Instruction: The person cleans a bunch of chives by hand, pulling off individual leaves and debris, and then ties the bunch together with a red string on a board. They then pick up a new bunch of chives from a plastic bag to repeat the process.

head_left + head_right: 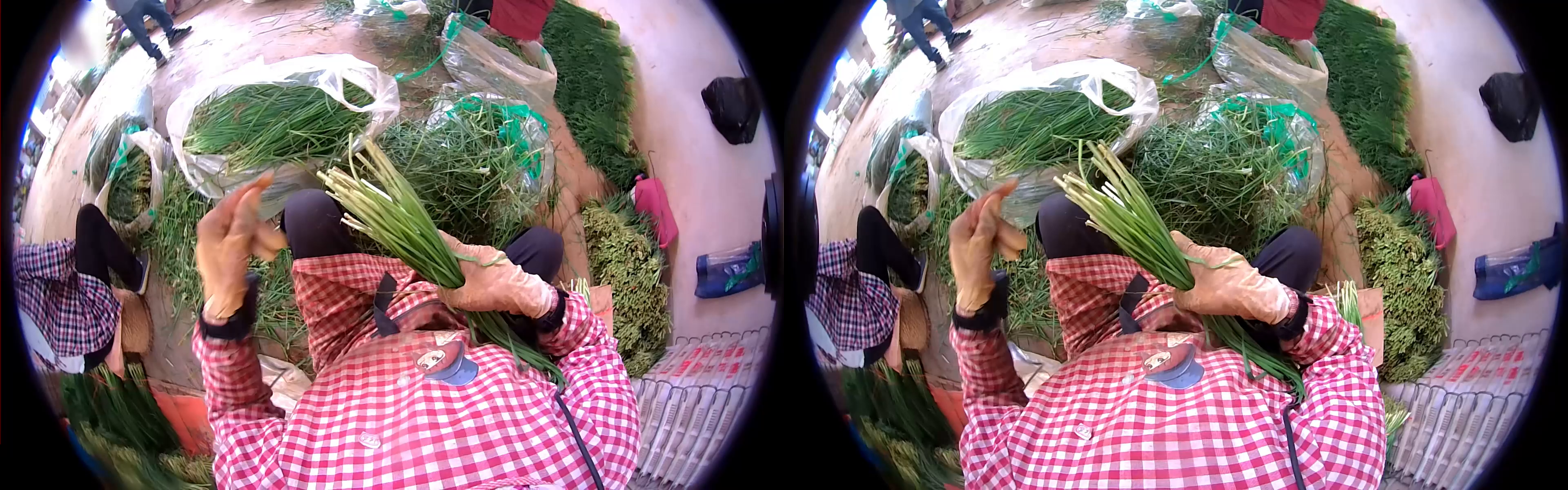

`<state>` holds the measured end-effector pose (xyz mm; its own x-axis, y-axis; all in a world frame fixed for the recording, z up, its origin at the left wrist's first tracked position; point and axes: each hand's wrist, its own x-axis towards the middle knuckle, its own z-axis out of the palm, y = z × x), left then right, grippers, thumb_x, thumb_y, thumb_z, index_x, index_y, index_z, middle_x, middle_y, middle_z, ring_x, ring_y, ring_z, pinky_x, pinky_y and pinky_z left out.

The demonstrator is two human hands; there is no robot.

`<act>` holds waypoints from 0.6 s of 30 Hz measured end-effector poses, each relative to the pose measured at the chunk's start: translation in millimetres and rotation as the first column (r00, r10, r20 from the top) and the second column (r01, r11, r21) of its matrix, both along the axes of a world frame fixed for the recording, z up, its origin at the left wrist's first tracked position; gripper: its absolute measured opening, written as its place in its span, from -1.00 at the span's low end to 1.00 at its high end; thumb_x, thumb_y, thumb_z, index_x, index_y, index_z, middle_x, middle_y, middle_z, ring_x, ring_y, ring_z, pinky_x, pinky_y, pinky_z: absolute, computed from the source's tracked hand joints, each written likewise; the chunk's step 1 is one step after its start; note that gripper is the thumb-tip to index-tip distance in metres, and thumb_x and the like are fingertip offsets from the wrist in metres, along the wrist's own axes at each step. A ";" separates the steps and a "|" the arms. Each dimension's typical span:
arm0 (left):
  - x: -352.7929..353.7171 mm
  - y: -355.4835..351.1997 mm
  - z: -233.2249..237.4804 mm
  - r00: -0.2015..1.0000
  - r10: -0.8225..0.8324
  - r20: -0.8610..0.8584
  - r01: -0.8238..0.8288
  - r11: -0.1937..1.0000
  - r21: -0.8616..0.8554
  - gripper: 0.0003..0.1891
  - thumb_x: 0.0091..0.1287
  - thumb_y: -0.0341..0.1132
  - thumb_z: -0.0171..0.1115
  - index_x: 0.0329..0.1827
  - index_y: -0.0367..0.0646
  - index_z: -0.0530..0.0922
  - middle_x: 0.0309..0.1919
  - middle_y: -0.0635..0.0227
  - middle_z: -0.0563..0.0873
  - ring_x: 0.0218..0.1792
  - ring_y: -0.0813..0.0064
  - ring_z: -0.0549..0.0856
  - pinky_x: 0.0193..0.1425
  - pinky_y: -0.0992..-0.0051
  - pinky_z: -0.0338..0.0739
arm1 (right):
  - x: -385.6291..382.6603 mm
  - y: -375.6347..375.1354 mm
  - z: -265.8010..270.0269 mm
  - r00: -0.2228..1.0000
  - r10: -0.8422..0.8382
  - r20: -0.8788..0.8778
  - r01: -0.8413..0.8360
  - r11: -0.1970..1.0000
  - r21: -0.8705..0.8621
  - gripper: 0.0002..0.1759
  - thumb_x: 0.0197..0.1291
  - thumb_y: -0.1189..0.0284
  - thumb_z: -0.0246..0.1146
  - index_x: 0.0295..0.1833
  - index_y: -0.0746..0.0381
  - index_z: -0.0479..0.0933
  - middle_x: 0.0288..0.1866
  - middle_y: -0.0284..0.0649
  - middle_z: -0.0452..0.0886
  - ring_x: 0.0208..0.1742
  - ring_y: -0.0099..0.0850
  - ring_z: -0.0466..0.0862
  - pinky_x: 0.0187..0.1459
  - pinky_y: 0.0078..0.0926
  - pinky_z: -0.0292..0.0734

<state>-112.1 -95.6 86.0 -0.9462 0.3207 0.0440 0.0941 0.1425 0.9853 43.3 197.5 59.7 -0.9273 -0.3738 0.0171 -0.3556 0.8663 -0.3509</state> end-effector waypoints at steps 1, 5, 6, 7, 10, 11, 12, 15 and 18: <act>9.6 18.9 15.6 0.999 -0.043 0.011 0.042 0.995 0.090 -0.50 0.38 -0.16 0.17 0.29 -0.27 0.42 -0.60 0.34 0.66 -0.67 0.69 0.55 -0.60 0.73 0.38 | -0.3 -6.9 5.5 0.991 -0.063 0.120 0.061 0.998 0.016 -0.56 0.41 0.23 -0.05 0.33 0.11 0.30 0.23 -0.15 0.50 0.19 -0.26 0.51 0.22 -0.47 0.41; 10.0 73.1 21.8 0.987 -0.155 0.031 0.153 0.987 0.051 -0.61 0.27 -0.27 0.31 0.10 -0.28 0.54 -0.62 0.38 0.64 -0.74 0.69 0.50 -0.69 0.74 0.27 | -5.5 -12.3 -4.4 0.917 -0.030 0.397 0.246 0.827 -0.506 -0.59 0.49 0.21 -0.13 0.29 0.13 0.36 0.19 -0.28 0.53 0.20 -0.43 0.47 0.26 -0.57 0.35; 9.6 82.4 19.9 0.983 -0.181 0.018 0.181 0.983 0.021 -0.75 0.24 -0.32 0.34 -0.11 -0.28 0.59 -0.64 0.39 0.63 -0.76 0.71 0.47 -0.72 0.73 0.24 | -4.5 -13.2 -5.4 0.955 -0.016 0.297 0.164 0.861 -0.481 -0.59 0.49 0.20 -0.12 0.29 0.13 0.36 0.18 -0.28 0.54 0.20 -0.43 0.48 0.27 -0.57 0.34; 11.1 89.5 21.9 0.976 -0.200 0.085 0.197 0.979 0.048 -0.84 0.31 -0.33 0.27 -0.26 -0.28 0.61 -0.66 0.36 0.64 -0.77 0.71 0.48 -0.72 0.73 0.27 | -2.9 -13.1 -3.1 0.965 -0.023 0.260 0.138 0.889 -0.436 -0.60 0.48 0.20 -0.11 0.28 0.13 0.36 0.18 -0.28 0.54 0.19 -0.43 0.48 0.27 -0.57 0.33; 2.7 99.9 9.2 0.961 -0.238 0.143 0.200 0.951 0.235 -0.82 0.37 -0.34 0.18 -0.31 -0.28 0.62 -0.66 0.29 0.66 -0.77 0.64 0.53 -0.70 0.73 0.34 | -0.6 -7.7 7.8 0.960 -0.096 0.262 0.166 0.951 -0.260 -0.61 0.44 0.24 -0.05 0.28 0.13 0.36 0.19 -0.29 0.53 0.20 -0.45 0.47 0.31 -0.57 0.30; 0.9 98.8 7.7 0.955 -0.262 0.142 0.214 0.934 0.286 -0.81 0.39 -0.33 0.15 -0.31 -0.28 0.62 -0.66 0.27 0.66 -0.77 0.63 0.54 -0.70 0.72 0.36 | 0.2 -5.3 12.2 0.950 -0.134 0.281 0.194 0.961 -0.198 -0.61 0.43 0.26 -0.02 0.28 0.12 0.36 0.20 -0.30 0.53 0.20 -0.46 0.47 0.32 -0.57 0.29; -0.1 98.8 5.2 0.947 -0.289 0.143 0.229 0.914 0.334 -0.79 0.40 -0.33 0.13 -0.30 -0.28 0.62 -0.66 0.25 0.67 -0.77 0.61 0.55 -0.70 0.72 0.37 | 1.7 -3.9 21.3 0.926 -0.138 0.351 0.234 0.940 -0.248 -0.59 0.39 0.25 0.02 0.29 0.13 0.35 0.20 -0.29 0.53 0.21 -0.44 0.47 0.32 -0.55 0.30; -4.6 100.7 -5.1 0.974 -0.201 0.102 0.179 0.966 0.188 -0.72 0.43 -0.23 0.11 -0.36 -0.25 0.60 -0.72 0.26 0.63 -0.83 0.58 0.51 -0.76 0.67 0.33 | 5.3 6.7 37.6 0.851 -0.139 0.507 0.350 0.869 -0.350 -0.48 0.29 0.20 0.15 0.31 0.14 0.33 0.20 -0.22 0.52 0.21 -0.37 0.49 0.28 -0.50 0.32; -12.3 94.4 2.1 0.955 -0.263 0.137 0.216 0.934 0.285 -0.71 0.41 -0.19 0.14 -0.37 -0.25 0.60 -0.72 0.29 0.61 -0.83 0.57 0.48 -0.77 0.65 0.29 | 11.3 29.5 13.5 0.785 -0.091 0.612 0.423 0.802 -0.423 -0.35 0.09 0.19 0.36 0.28 0.16 0.37 0.07 -0.17 0.59 0.08 -0.32 0.56 0.12 -0.48 0.42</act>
